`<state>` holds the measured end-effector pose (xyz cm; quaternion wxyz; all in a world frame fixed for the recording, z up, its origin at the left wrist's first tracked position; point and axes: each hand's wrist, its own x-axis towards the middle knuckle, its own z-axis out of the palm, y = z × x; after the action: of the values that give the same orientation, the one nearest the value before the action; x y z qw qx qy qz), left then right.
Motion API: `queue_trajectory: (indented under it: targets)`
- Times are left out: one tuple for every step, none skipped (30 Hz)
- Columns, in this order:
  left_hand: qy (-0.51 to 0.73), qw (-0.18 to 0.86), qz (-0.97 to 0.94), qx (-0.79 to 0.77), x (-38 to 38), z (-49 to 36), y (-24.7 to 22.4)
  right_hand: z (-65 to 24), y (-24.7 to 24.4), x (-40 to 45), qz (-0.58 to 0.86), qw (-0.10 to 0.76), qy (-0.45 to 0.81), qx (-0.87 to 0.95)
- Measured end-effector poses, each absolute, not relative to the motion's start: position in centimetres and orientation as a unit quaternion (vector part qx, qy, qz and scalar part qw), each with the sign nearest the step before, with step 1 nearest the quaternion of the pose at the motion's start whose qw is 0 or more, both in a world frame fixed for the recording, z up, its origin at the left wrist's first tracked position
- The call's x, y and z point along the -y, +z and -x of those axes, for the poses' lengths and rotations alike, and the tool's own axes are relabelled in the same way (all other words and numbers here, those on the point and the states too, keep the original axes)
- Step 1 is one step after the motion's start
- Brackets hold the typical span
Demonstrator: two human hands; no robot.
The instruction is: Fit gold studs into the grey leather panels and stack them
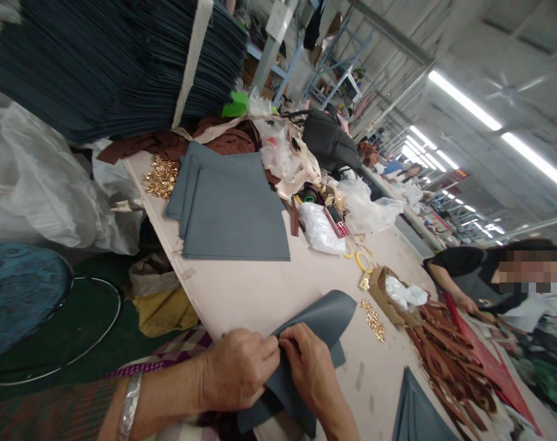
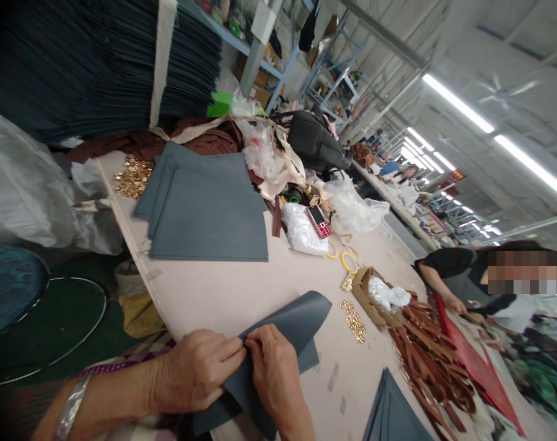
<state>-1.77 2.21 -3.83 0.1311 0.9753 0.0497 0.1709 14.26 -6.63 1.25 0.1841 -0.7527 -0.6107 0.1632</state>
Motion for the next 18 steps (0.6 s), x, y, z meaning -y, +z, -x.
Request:
queue_trajectory:
  targets:
    - [0.170,0.132,-0.975,-0.048,-2.2,1.8,-3.8,-14.2,1.3,6.6,0.754,0.184,0.161,0.610]
    - [0.171,0.132,-0.975,-0.046,-2.2,1.8,-3.8,-14.1,1.4,6.6,0.758,0.183,0.162,0.605]
    - [0.171,0.132,-0.975,-0.046,-2.3,1.8,-3.7,-13.9,1.5,6.5,0.765,0.181,0.165,0.596]
    - [0.171,0.131,-0.975,-0.047,-2.3,1.8,-3.7,-13.8,1.8,6.3,0.774,0.179,0.172,0.582]
    - [0.169,0.130,-0.976,-0.048,-2.3,1.8,-3.6,-13.6,2.0,6.1,0.786,0.177,0.181,0.564]
    - [0.168,0.129,-0.976,-0.049,-2.3,1.8,-3.6,-13.5,2.3,5.8,0.797,0.174,0.192,0.545]
    - [0.167,0.129,-0.976,-0.049,-2.3,1.8,-3.6,-13.5,2.6,5.5,0.807,0.170,0.205,0.527]
    - [0.167,0.130,-0.976,-0.050,-2.3,1.8,-3.6,-13.5,2.8,5.2,0.816,0.164,0.217,0.510]
    - [0.168,0.132,-0.976,-0.051,-2.3,1.8,-3.6,-13.6,2.9,4.9,0.823,0.157,0.232,0.494]
    - [0.170,0.135,-0.975,-0.051,-2.3,1.8,-3.5,-13.7,3.0,4.6,0.829,0.147,0.248,0.479]
    - [0.172,0.139,-0.974,-0.050,-2.3,1.8,-3.5,-13.9,3.1,4.3,0.833,0.140,0.264,0.466]
    - [0.173,0.143,-0.973,-0.049,-2.3,1.8,-3.4,-14.1,3.1,4.1,0.835,0.134,0.279,0.454]
    - [0.172,0.146,-0.973,-0.047,-2.3,1.8,-3.3,-14.3,3.1,3.9,0.837,0.130,0.293,0.444]
    - [0.169,0.147,-0.973,-0.045,-2.4,1.9,-3.2,-14.5,3.0,3.7,0.838,0.128,0.304,0.435]
    - [0.165,0.149,-0.974,-0.044,-2.4,1.9,-3.1,-14.7,3.0,3.5,0.839,0.124,0.315,0.427]
    - [0.160,0.149,-0.975,-0.045,-2.4,1.9,-2.9,-14.9,2.9,3.3,0.840,0.117,0.324,0.419]
    - [0.155,0.149,-0.976,-0.046,-2.5,1.9,-2.9,-15.0,2.9,3.1,0.841,0.109,0.334,0.411]
    - [0.151,0.149,-0.976,-0.047,-2.5,1.9,-2.8,-15.1,2.9,2.8,0.842,0.100,0.345,0.402]
